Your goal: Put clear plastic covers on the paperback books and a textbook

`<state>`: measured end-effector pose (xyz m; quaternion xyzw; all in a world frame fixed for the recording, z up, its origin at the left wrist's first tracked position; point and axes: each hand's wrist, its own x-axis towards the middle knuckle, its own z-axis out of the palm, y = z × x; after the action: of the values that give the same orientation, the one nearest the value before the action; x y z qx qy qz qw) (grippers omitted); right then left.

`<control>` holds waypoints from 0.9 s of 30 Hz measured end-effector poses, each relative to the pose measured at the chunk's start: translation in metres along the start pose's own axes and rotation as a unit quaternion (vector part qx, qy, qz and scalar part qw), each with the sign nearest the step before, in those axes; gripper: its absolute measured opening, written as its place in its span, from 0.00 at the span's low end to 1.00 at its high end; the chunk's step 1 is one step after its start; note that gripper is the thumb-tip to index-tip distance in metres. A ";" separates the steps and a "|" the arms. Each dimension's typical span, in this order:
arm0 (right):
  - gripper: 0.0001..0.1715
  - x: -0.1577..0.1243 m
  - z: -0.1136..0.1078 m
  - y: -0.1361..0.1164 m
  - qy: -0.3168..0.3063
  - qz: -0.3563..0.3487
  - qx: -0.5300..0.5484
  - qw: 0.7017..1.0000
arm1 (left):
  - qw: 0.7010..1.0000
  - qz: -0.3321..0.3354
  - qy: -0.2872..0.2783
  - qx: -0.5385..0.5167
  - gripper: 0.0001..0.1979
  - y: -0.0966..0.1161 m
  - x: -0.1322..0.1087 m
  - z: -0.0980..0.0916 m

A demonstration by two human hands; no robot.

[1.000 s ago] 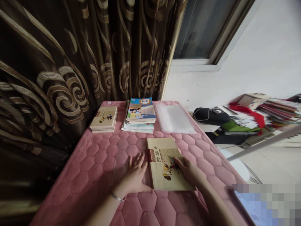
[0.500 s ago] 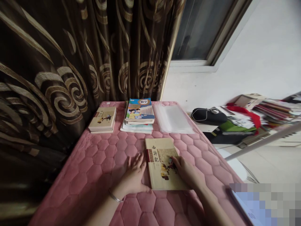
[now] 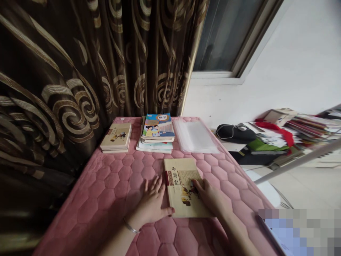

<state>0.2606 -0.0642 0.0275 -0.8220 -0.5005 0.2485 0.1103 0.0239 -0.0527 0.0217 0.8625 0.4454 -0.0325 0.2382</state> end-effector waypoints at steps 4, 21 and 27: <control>0.26 0.007 0.008 0.009 0.016 -0.010 -0.024 1.000 | 1.000 -0.008 -0.002 0.000 0.50 0.000 0.002 0.000; 0.25 0.036 0.004 0.026 0.001 -0.047 0.083 0.995 | 1.000 -0.009 -0.005 -0.007 0.49 0.003 0.002 -0.003; 0.28 0.046 0.002 0.029 -0.059 -0.043 0.111 0.991 | 1.000 0.002 0.004 -0.023 0.48 0.002 0.001 -0.003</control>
<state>0.2994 -0.0376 -0.0009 -0.7662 -0.5104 0.3455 0.1817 0.0256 -0.0515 0.0243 0.8578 0.4449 -0.0184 0.2566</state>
